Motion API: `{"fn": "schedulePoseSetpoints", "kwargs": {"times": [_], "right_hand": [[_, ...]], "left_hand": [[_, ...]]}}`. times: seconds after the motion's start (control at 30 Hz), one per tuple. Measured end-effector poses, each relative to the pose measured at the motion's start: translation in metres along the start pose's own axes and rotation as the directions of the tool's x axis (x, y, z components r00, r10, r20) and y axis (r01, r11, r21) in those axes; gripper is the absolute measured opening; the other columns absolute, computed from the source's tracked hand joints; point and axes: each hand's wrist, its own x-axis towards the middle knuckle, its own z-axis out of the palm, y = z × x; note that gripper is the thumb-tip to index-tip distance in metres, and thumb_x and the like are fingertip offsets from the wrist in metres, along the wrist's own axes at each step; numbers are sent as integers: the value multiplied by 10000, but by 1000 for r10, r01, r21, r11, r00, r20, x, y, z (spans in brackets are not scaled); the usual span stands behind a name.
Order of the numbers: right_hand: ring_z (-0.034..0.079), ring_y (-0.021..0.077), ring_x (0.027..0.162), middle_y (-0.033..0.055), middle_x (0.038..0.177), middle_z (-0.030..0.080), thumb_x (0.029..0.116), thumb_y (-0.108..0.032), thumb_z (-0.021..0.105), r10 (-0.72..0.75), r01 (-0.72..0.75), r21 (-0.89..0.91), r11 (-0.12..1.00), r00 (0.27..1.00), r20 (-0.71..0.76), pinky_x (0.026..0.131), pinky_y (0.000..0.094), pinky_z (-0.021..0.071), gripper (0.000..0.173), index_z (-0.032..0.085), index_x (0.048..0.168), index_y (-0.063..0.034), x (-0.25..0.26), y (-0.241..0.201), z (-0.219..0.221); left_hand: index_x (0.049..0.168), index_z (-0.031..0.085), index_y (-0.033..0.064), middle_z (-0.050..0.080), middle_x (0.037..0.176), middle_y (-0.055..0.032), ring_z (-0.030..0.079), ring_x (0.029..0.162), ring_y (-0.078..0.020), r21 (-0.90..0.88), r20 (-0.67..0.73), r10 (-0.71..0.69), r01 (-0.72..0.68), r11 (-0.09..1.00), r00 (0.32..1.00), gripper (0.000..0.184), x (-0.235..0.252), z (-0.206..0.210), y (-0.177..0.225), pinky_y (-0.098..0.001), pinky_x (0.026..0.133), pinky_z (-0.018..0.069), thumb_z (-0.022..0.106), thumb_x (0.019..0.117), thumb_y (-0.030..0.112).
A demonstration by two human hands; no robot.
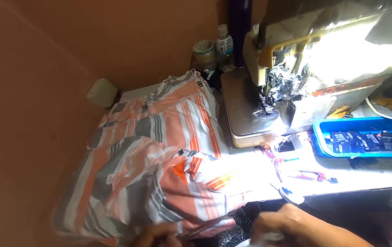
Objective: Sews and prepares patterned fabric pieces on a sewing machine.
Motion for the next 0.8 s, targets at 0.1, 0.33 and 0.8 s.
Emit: {"fn": "schedulePoseSetpoints", "kwargs": {"times": [0.1,0.33,0.8], "right_hand": [[591,156,587,82,736,640,974,-133,624,92,-140,-226,964,973,-213,550,314,500,321,622,1269,-6,16,22,16],[632,213,593,84,687,634,989,-150,541,203,-365,-385,848,894,-400,551,397,504,199,683,1041,-20,35,52,22],[502,47,555,23,660,580,995,-159,578,-29,-162,-386,908,896,-443,526,177,403,161,684,996,-38,20,37,16]], "left_hand": [[1170,662,-89,647,1111,-245,611,1001,-241,413,-287,75,53,909,955,448,40,-1,-16,-342,867,517,686,934,291],[928,673,-75,622,748,-81,541,663,-2,374,-487,116,87,923,866,362,95,-13,-16,-196,648,468,524,1035,237],[920,684,-89,619,854,9,555,801,105,245,-515,195,-75,967,835,257,71,-28,3,-65,721,466,615,968,154]]}}
